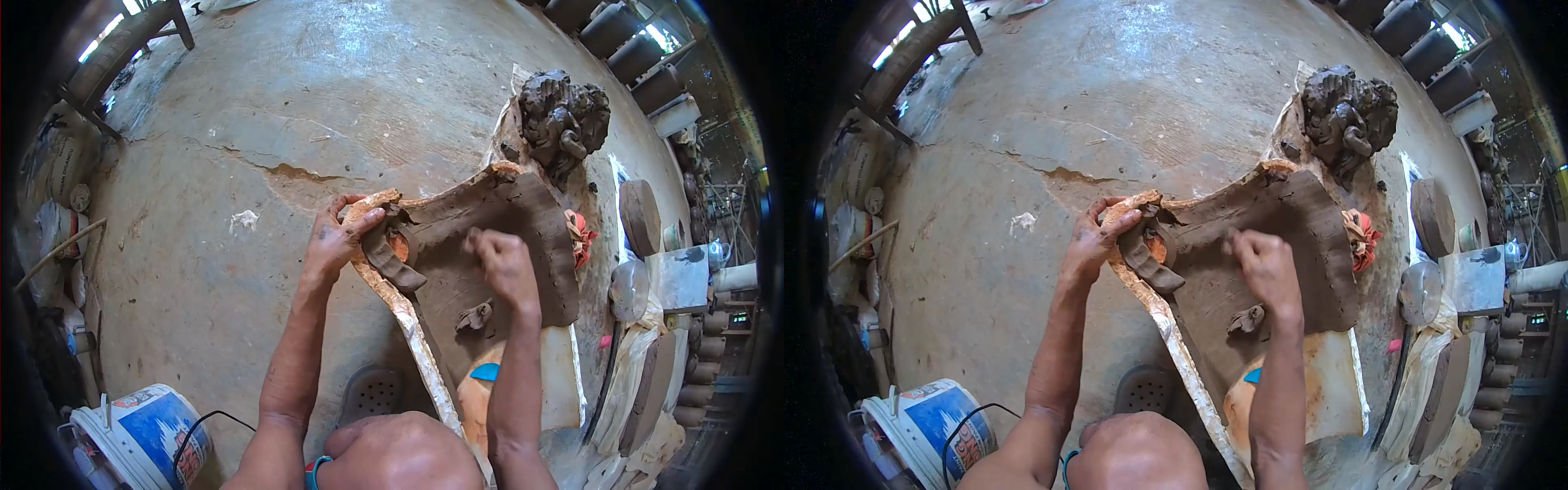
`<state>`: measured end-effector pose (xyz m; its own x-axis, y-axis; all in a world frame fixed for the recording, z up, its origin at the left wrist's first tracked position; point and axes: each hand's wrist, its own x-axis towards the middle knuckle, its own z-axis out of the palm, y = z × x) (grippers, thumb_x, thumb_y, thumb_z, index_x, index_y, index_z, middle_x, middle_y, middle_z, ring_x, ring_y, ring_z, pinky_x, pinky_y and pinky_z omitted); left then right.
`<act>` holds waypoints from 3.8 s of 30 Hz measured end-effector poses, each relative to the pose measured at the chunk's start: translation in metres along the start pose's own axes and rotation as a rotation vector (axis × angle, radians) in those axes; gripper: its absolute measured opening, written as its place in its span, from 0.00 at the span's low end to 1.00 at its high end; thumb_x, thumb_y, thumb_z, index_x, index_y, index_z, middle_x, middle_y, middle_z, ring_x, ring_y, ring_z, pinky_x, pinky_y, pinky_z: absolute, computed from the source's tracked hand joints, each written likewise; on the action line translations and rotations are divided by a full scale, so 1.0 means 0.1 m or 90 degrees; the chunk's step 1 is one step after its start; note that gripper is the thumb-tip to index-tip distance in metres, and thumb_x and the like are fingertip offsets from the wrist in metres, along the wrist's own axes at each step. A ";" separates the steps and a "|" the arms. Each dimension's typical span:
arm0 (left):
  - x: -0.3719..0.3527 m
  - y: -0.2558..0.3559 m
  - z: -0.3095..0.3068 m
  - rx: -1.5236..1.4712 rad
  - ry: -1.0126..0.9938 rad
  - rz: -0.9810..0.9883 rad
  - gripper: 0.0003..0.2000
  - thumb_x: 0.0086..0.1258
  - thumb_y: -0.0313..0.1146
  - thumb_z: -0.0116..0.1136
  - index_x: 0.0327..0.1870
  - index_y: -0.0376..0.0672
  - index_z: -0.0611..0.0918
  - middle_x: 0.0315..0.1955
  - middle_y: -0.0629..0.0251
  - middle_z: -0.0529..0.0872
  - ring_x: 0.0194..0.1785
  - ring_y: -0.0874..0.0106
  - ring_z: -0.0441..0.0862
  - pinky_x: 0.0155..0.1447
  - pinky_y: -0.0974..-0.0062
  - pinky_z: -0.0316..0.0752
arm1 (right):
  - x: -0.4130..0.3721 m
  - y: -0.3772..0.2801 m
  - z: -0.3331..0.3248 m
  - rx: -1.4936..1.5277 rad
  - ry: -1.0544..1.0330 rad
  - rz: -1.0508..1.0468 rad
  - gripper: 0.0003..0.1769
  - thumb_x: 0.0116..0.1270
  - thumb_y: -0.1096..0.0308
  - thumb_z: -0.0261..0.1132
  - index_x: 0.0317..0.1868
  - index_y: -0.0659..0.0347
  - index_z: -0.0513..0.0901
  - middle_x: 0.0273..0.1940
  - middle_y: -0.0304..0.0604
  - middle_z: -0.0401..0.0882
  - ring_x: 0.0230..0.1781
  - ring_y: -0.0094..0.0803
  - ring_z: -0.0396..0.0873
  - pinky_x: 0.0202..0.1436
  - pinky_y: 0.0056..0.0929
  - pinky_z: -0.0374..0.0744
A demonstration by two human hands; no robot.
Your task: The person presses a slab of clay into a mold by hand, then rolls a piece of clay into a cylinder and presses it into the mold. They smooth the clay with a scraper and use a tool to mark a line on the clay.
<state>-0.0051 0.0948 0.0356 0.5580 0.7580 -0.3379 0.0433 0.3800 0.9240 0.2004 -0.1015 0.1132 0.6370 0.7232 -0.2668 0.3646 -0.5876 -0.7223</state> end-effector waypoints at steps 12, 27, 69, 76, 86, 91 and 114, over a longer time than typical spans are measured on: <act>0.16 0.38 0.00 0.276 -0.135 -0.051 0.37 0.64 0.51 0.80 0.68 0.33 0.84 0.56 0.56 0.91 0.59 0.68 0.87 0.65 0.71 0.79 | 0.14 -0.35 0.89 0.096 -0.065 -0.194 0.28 0.73 0.59 0.63 0.67 0.70 0.82 0.57 0.61 0.89 0.58 0.50 0.89 0.63 0.37 0.82; 0.31 0.18 -0.01 -0.013 -0.301 -0.096 0.25 0.81 0.49 0.63 0.67 0.38 0.85 0.59 0.64 0.90 0.58 0.72 0.87 0.64 0.70 0.80 | 0.81 -0.22 0.73 0.208 -0.158 -0.128 0.17 0.69 0.55 0.79 0.41 0.63 0.95 0.33 0.35 0.91 0.30 0.16 0.80 0.33 0.25 0.78; -0.08 -0.16 0.05 -0.197 -0.049 -0.034 0.23 0.79 0.41 0.68 0.67 0.36 0.80 0.56 0.60 0.89 0.55 0.70 0.90 0.58 0.70 0.88 | 0.83 -0.41 0.82 0.031 -0.108 0.017 0.64 0.50 0.32 0.85 0.77 0.66 0.71 0.65 0.60 0.84 0.65 0.47 0.84 0.69 0.42 0.81; 0.03 -0.25 0.02 -0.212 -0.074 0.003 0.22 0.79 0.34 0.68 0.69 0.36 0.78 0.57 0.61 0.89 0.55 0.70 0.90 0.58 0.70 0.89 | 0.87 -0.17 1.05 0.117 -0.113 -0.030 0.64 0.55 0.35 0.84 0.81 0.65 0.67 0.70 0.62 0.80 0.69 0.47 0.81 0.72 0.43 0.79; -0.18 -0.26 0.08 -0.323 -0.121 -0.001 0.32 0.82 0.34 0.63 0.83 0.44 0.64 0.67 0.59 0.82 0.65 0.68 0.85 0.66 0.65 0.86 | 0.80 -0.22 0.63 0.042 -0.199 -0.178 0.71 0.43 0.44 0.91 0.84 0.59 0.64 0.77 0.62 0.73 0.80 0.43 0.70 0.82 0.39 0.69; -0.15 -0.29 0.05 -0.286 -0.127 0.032 0.32 0.82 0.34 0.64 0.83 0.44 0.64 0.66 0.60 0.83 0.65 0.68 0.85 0.67 0.65 0.85 | 0.94 -0.42 0.74 -0.002 -0.208 -0.144 0.63 0.49 0.55 0.91 0.83 0.56 0.67 0.77 0.54 0.73 0.78 0.41 0.71 0.81 0.38 0.70; -0.04 -0.18 0.22 -0.121 0.092 -0.009 0.40 0.63 0.39 0.83 0.71 0.26 0.74 0.56 0.49 0.88 0.55 0.69 0.88 0.54 0.71 0.86 | 0.86 -0.08 1.11 0.220 -0.149 -0.142 0.35 0.81 0.46 0.64 0.75 0.64 0.77 0.62 0.57 0.88 0.62 0.36 0.86 0.67 0.34 0.79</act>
<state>0.0098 0.0738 0.0243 0.4335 0.8145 -0.3856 -0.1141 0.4741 0.8730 0.1770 0.0058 0.0250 0.3849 0.9034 -0.1890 0.2024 -0.2824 -0.9377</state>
